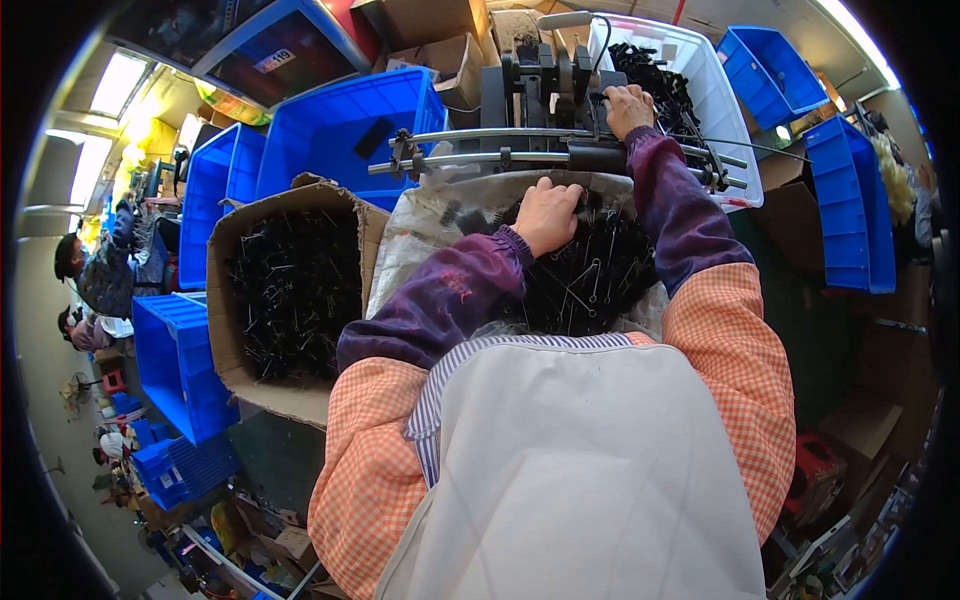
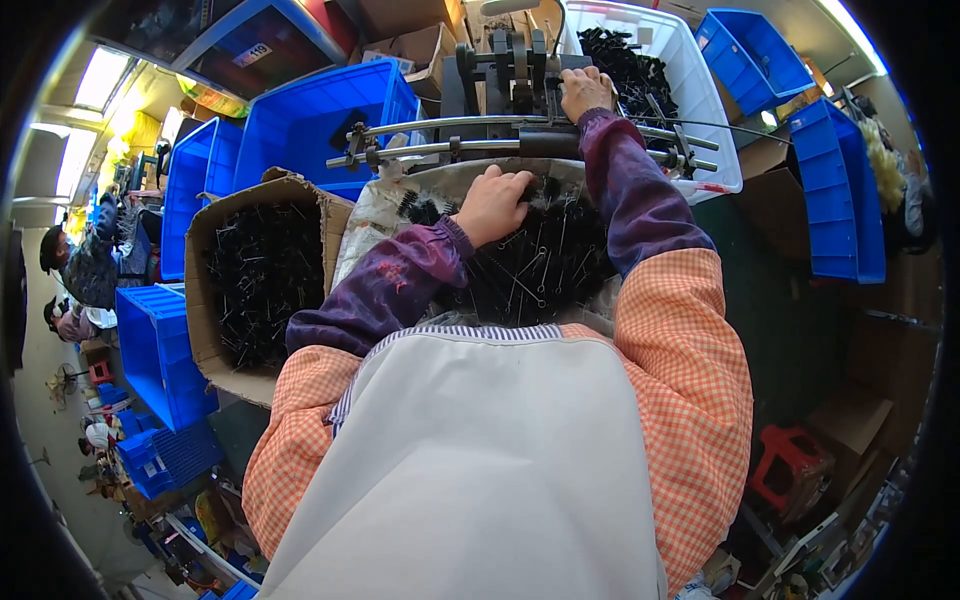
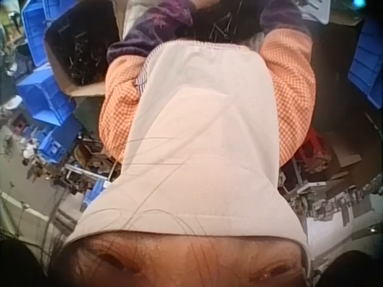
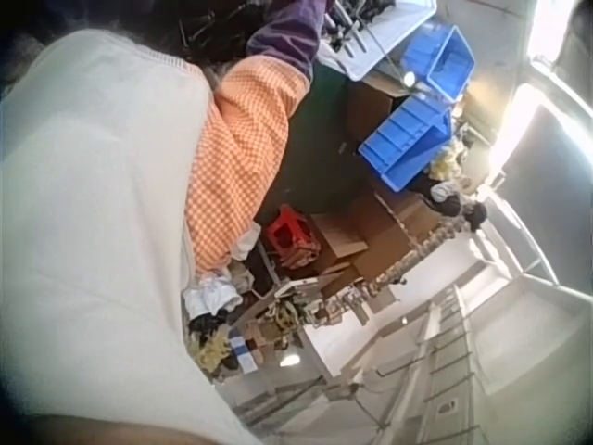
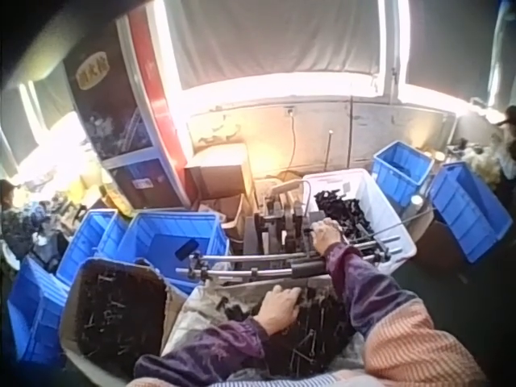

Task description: The person assembles small metal components by placing metal rods into a manual assembly jig and processing them with a manual press.

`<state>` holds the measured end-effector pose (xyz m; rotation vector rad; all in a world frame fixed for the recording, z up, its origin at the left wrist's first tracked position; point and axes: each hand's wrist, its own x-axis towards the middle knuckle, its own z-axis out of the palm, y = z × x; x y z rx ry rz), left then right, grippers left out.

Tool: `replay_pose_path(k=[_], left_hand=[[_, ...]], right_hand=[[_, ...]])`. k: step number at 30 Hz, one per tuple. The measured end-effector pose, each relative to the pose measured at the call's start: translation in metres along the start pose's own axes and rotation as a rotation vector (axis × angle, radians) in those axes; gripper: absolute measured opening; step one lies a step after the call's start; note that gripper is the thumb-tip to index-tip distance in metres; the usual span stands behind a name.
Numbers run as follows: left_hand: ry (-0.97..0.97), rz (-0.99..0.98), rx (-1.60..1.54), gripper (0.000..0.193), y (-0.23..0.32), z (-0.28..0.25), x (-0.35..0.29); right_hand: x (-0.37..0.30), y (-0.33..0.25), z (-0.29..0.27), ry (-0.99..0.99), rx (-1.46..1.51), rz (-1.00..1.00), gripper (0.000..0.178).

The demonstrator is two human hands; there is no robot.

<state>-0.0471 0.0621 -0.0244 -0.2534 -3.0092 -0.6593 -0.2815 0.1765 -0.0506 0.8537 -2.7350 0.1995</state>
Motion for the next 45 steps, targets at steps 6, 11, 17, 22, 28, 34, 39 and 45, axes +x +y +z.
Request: replay_pose_path(k=[6, 11, 17, 22, 28, 34, 39, 45], left_hand=[[0.079, 0.041, -0.023, 0.039, 0.001, -0.005, -0.002], [0.101, 0.077, 0.006, 0.039, 0.005, -0.007, -0.002], [0.079, 0.111, -0.019, 0.035, 0.005, -0.003, -0.003], [0.188, 0.155, -0.133, 0.029, 0.006, -0.01, -0.003], [0.172, 0.154, -0.292, 0.022, 0.021, -0.018, -0.003], [0.25, 0.212, -0.117, 0.018, 0.026, -0.028, -0.004], [0.35, 0.181, -0.207, 0.016, 0.018, -0.044, -0.005], [0.478, 0.011, -0.55, 0.014, 0.018, -0.065, 0.001]], right_hand=[[-0.002, 0.001, 0.002, 0.044, 0.048, 0.0, 0.021], [0.001, 0.006, 0.002, 0.023, 0.119, -0.023, 0.022], [0.001, 0.004, -0.011, -0.121, -0.01, 0.209, 0.027], [-0.02, 0.006, -0.023, -0.04, -0.079, 0.214, 0.031], [-0.014, -0.024, -0.018, -0.09, -0.042, 0.199, 0.033], [-0.006, -0.065, -0.006, -0.032, -0.037, 0.145, 0.03], [-0.008, -0.057, -0.012, -0.055, -0.057, 0.147, 0.028], [-0.013, -0.002, -0.01, -0.081, -0.041, 0.157, 0.028]])
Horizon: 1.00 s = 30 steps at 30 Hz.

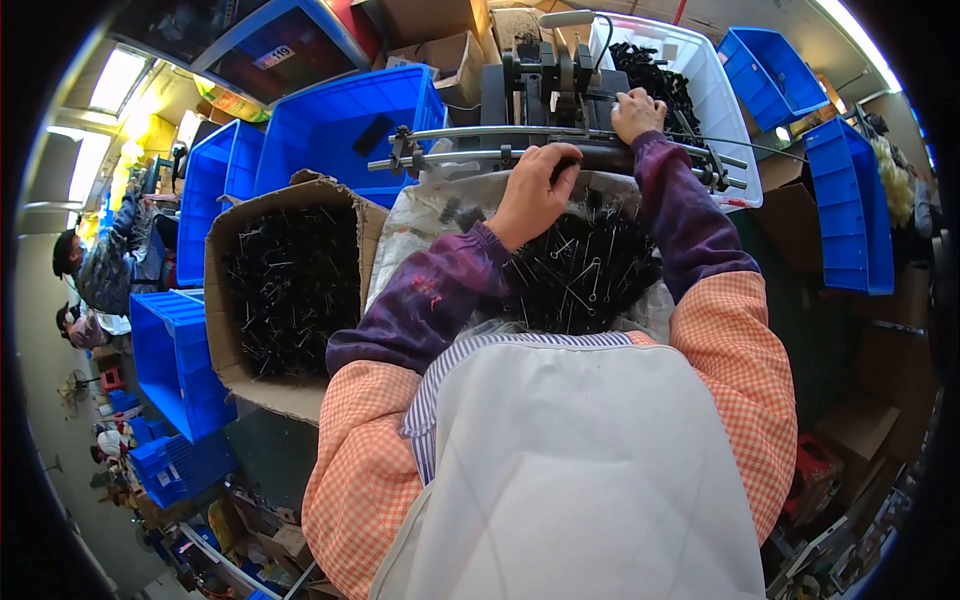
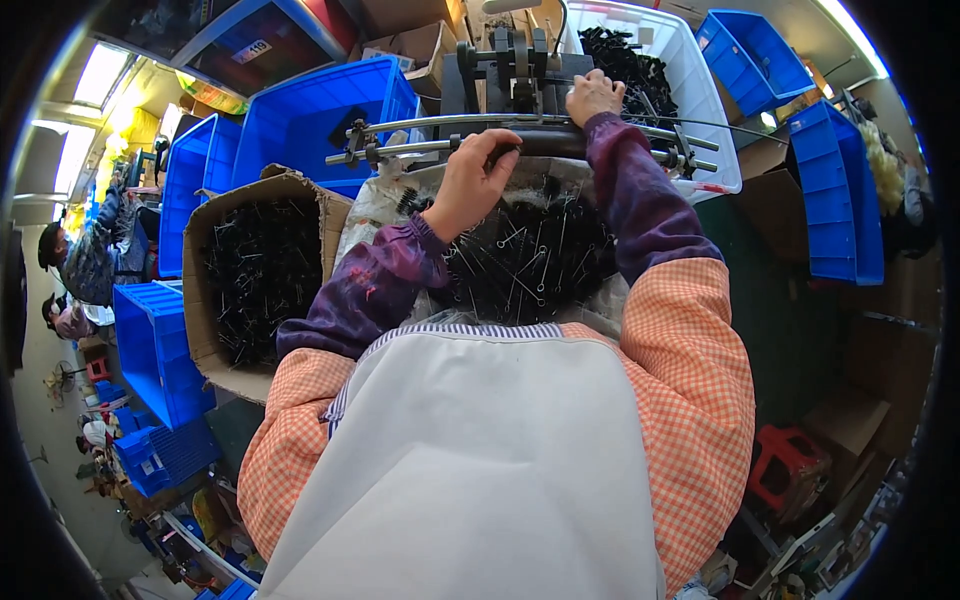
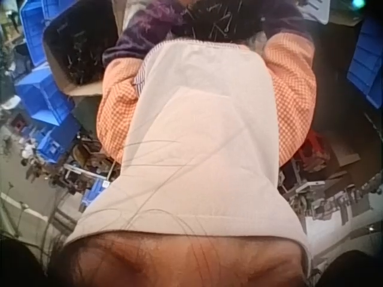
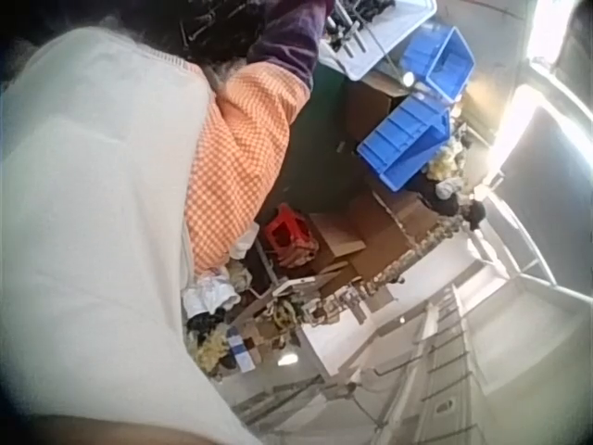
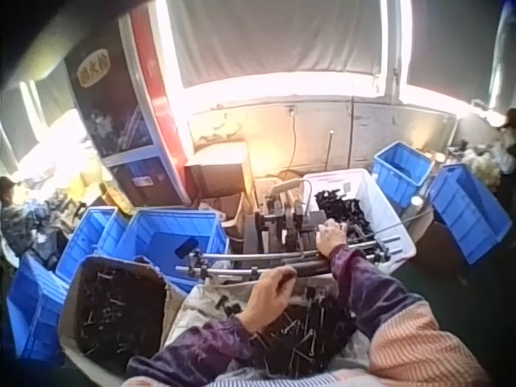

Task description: The person assembles small metal components by placing metal rods into a manual assembly jig and processing them with a manual press.

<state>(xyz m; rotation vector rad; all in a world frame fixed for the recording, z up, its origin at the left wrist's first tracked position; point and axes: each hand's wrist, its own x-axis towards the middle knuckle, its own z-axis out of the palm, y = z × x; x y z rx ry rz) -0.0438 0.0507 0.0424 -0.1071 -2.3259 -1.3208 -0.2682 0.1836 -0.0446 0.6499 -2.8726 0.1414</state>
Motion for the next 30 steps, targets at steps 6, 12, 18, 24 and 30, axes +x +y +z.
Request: replay_pose_path(k=[6, 12, 18, 24, 30], left_hand=[[0.001, -0.163, -0.195, 0.017, -0.003, 0.004, 0.003], [-0.021, -0.211, -0.293, 0.02, -0.009, 0.008, 0.004], [0.03, -0.193, -0.347, 0.031, -0.024, 0.017, 0.013], [-0.522, -0.212, 0.346, 0.044, -0.017, -0.002, -0.012], [-0.739, 0.009, 0.505, 0.032, -0.031, -0.008, -0.032]], right_hand=[[0.022, 0.027, -0.012, -0.129, -0.113, 0.0, 0.024], [0.012, 0.074, -0.043, 0.221, 0.015, 0.264, 0.031], [-0.072, -0.017, -0.086, -0.491, 1.134, -0.628, 0.031], [-0.013, 0.01, -0.011, 0.068, 0.361, -0.135, 0.024], [0.009, -0.011, -0.001, 0.057, 0.058, -0.115, 0.022]])
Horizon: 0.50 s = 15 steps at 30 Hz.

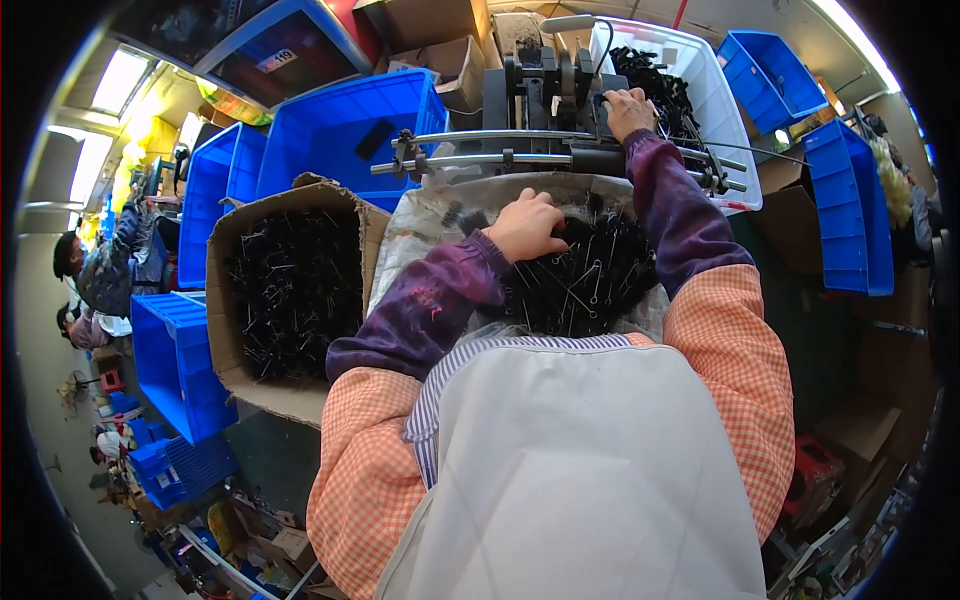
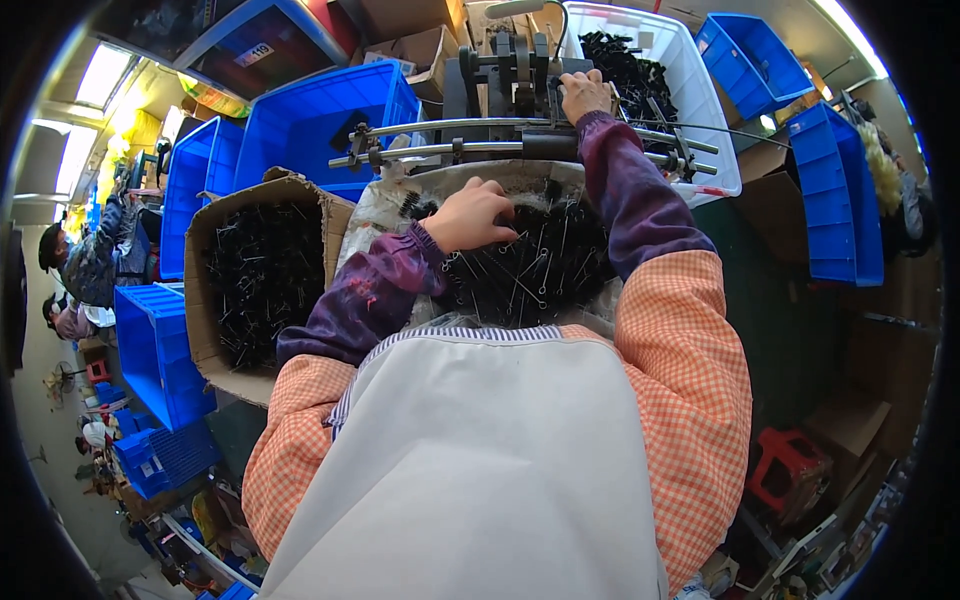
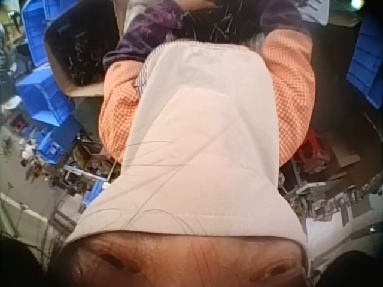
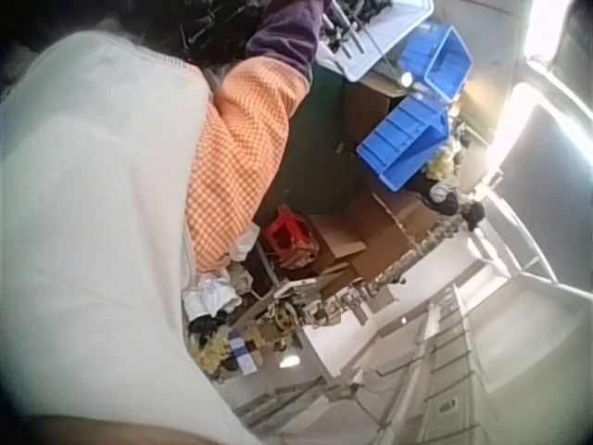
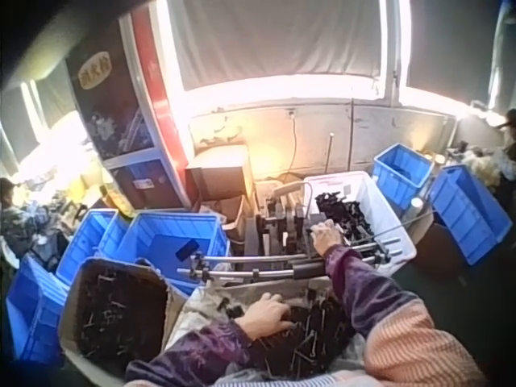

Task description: The person assembles small metal components by placing metal rods into a manual assembly jig and processing them with a manual press.

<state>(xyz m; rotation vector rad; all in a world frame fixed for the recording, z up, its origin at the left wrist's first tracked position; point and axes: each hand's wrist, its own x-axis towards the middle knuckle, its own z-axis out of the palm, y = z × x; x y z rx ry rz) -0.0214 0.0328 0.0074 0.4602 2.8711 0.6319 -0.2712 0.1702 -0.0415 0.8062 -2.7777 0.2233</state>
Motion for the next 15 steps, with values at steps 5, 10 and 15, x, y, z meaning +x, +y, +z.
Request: replay_pose_path(k=[5, 10, 15], left_hand=[[-0.002, -0.092, -0.009, 0.027, 0.006, -0.01, -0.002], [-0.055, -0.018, -0.138, 0.023, -0.001, -0.006, 0.002], [-0.023, -0.015, -0.173, 0.021, -0.006, -0.001, 0.001]], right_hand=[[0.002, -0.002, -0.001, -0.069, -0.054, 0.011, 0.024], [0.003, 0.002, 0.006, -0.066, -0.032, 0.01, 0.024], [0.009, 0.001, 0.001, -0.081, 0.048, 0.0, 0.026]])
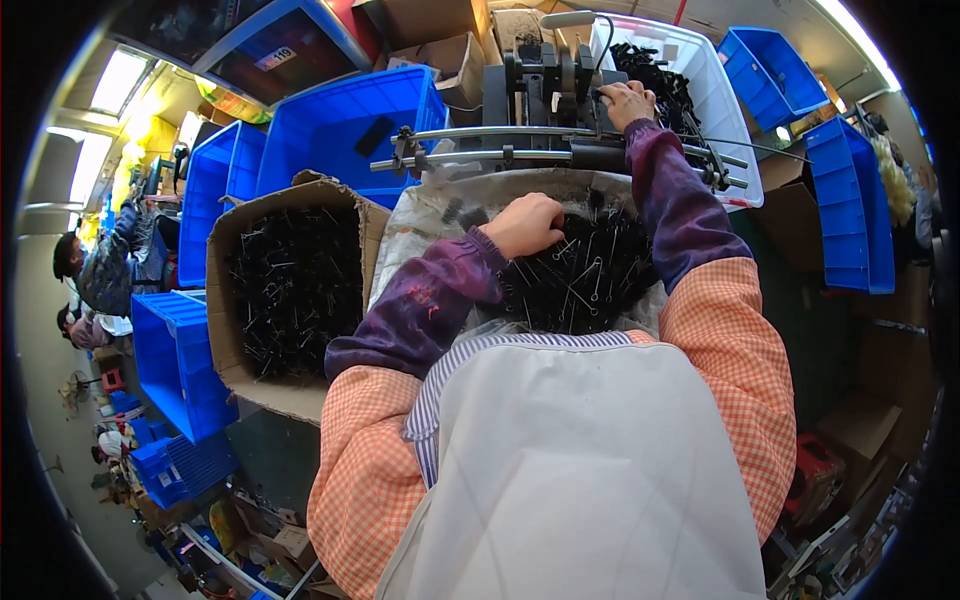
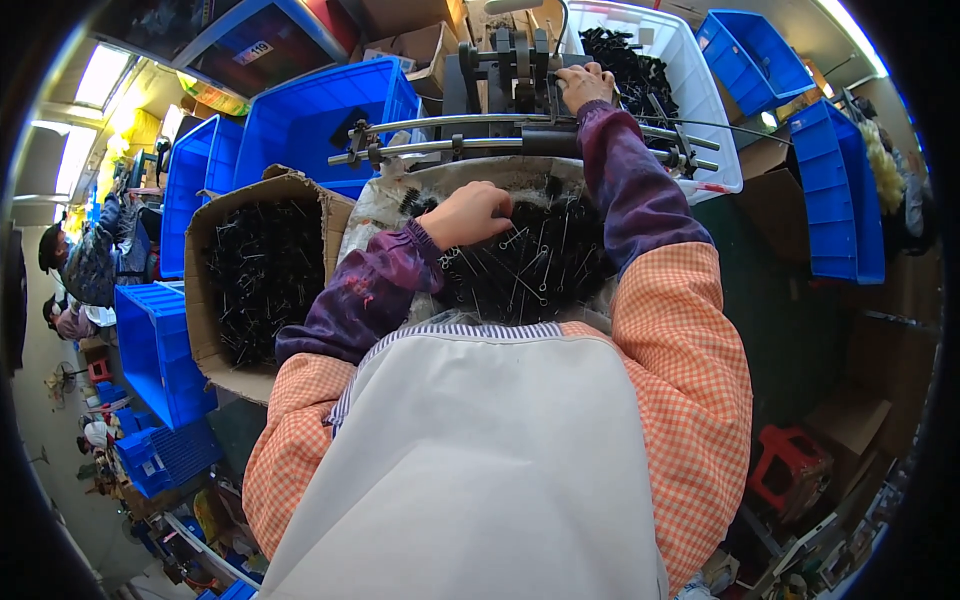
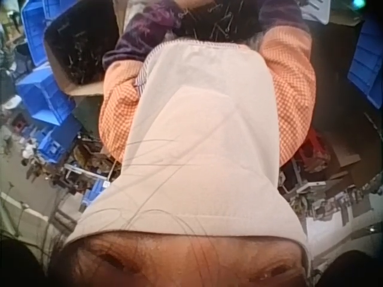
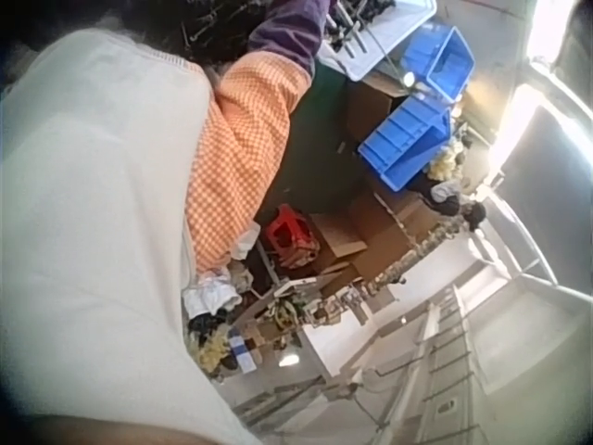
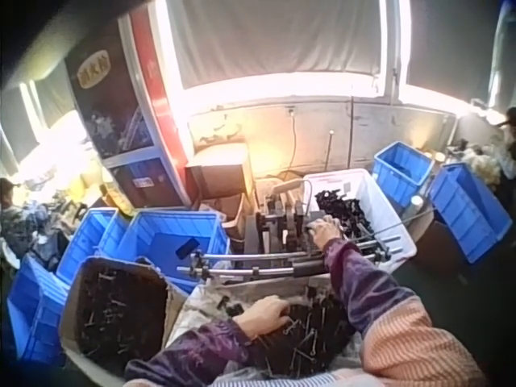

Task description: The person assembles small metal components by placing metal rods into a manual assembly jig and processing them with a manual press.

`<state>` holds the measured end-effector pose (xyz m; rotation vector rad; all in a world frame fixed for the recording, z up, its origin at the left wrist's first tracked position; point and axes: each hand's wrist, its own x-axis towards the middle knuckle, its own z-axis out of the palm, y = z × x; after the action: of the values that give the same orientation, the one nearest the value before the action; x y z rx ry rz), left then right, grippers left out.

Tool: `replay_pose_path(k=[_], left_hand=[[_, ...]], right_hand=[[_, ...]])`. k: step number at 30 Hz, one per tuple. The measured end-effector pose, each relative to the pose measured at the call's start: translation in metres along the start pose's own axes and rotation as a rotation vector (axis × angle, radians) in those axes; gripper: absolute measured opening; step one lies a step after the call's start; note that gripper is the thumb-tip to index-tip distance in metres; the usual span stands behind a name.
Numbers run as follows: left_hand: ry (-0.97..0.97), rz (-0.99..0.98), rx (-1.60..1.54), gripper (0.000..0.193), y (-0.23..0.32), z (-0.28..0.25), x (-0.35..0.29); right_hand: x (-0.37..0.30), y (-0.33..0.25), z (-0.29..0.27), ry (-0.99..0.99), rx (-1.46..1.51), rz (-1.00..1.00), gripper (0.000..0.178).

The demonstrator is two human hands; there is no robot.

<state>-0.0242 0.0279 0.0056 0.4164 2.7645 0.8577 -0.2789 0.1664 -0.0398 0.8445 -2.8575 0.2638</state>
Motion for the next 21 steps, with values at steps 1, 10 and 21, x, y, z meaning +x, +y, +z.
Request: replay_pose_path(k=[1, 10, 21], left_hand=[[0.012, -0.01, -0.012, 0.02, 0.002, -0.003, 0.002], [0.082, -0.05, -0.094, 0.016, -0.004, -0.007, 0.001], [0.338, -0.033, -0.189, 0.013, 0.017, -0.037, 0.004]], right_hand=[[0.001, 0.002, -0.002, -0.03, -0.027, 0.036, 0.026], [-0.028, 0.019, -0.012, 0.091, -0.113, 0.112, 0.033], [-0.017, -0.055, 0.006, 0.08, -0.07, 0.132, 0.031]])
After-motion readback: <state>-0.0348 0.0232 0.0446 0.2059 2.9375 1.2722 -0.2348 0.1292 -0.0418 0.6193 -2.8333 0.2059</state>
